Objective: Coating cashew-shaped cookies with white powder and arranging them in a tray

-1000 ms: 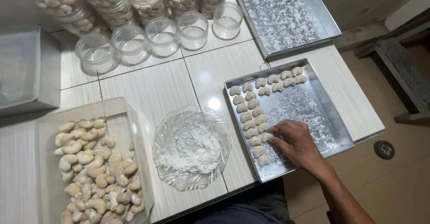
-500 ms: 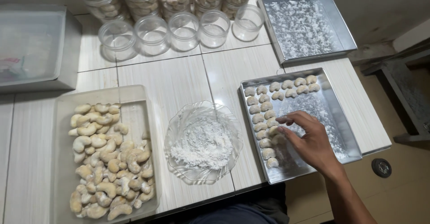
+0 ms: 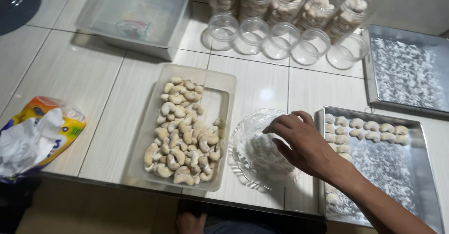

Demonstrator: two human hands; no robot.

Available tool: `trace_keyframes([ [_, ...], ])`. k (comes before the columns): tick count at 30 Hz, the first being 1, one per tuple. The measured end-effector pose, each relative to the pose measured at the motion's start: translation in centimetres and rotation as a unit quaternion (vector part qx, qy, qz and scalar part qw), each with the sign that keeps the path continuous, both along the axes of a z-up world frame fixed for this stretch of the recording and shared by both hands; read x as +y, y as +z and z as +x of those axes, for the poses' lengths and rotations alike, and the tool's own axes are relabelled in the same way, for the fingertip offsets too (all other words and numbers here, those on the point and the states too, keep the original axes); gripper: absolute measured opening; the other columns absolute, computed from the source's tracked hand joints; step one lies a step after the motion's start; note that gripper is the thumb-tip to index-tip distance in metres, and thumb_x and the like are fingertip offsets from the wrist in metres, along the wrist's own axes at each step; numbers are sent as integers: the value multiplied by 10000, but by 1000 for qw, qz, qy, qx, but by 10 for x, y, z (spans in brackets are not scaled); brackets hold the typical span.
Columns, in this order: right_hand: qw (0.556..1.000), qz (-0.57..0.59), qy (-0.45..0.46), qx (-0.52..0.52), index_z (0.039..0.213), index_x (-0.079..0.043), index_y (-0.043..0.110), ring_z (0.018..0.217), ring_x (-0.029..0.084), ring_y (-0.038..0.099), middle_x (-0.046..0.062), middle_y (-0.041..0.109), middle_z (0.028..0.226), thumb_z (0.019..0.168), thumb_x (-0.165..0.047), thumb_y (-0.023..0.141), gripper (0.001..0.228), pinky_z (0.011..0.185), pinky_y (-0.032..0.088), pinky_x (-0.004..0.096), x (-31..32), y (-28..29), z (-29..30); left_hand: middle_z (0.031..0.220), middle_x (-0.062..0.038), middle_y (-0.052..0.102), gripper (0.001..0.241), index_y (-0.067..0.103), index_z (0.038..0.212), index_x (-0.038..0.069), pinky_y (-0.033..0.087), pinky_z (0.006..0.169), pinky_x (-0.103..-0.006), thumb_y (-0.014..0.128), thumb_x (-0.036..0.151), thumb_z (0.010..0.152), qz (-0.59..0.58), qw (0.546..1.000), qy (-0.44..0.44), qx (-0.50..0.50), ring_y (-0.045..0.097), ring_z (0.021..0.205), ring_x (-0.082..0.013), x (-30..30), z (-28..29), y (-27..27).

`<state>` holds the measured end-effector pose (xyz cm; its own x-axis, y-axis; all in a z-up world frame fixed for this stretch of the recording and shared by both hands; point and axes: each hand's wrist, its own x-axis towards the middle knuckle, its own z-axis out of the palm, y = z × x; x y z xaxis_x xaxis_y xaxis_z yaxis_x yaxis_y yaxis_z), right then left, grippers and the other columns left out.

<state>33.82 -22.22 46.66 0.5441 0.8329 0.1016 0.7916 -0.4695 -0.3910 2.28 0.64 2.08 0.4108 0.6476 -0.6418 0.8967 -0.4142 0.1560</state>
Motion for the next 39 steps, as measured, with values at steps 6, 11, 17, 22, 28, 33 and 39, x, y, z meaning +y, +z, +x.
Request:
trace_keyframes([
  [6,994,98,44,-36,1098,-122,696,952,251,655,59,712,1074,929,-100,643,178,880,403,418,95,12,19,966,-242,747,701,790,946,17,547,930,-509,744,642,633,-3,999,-26,-43,708,1024,-438,-4,4,2],
  [11,998,-9,34,-57,1065,-26,741,740,363,704,168,748,976,885,-118,688,209,675,530,501,164,-47,53,1010,-216,749,735,780,993,32,551,942,-500,773,674,634,0,998,-24,-56,701,1055,-428,3,10,3],
  [17,989,-106,-33,-93,657,-83,596,460,259,558,57,616,610,886,-148,579,239,461,473,420,197,-106,70,1067,-208,735,747,767,1047,45,545,962,-492,761,677,649,-23,998,-15,-53,687,1090,-420,7,16,8],
  [22,989,-76,-76,-101,723,-77,615,472,255,549,58,630,639,897,-119,593,181,435,427,423,206,-120,68,1125,-200,722,761,753,1101,57,538,981,-483,750,680,665,-50,998,-12,-44,674,1125,-411,3,16,15],
  [28,996,47,-28,-75,729,-11,566,389,230,405,83,506,475,769,134,498,165,365,294,371,199,-94,60,1182,-192,709,776,740,1155,69,532,1001,-474,738,683,680,-72,997,-16,-34,660,1160,-402,3,13,27],
  [33,995,85,0,54,901,-67,650,640,240,675,87,719,779,933,-156,726,121,512,497,359,151,8,46,1223,-167,684,746,667,1191,101,526,1002,-423,623,733,798,-148,987,-59,9,659,1173,-355,35,12,90],
  [39,985,-33,-122,119,974,-145,725,654,201,650,31,737,893,958,-266,684,129,565,483,357,53,54,22,1410,-65,739,583,493,1493,224,453,1118,-277,666,410,967,-521,819,-140,-197,679,1325,-137,160,10,266],
])
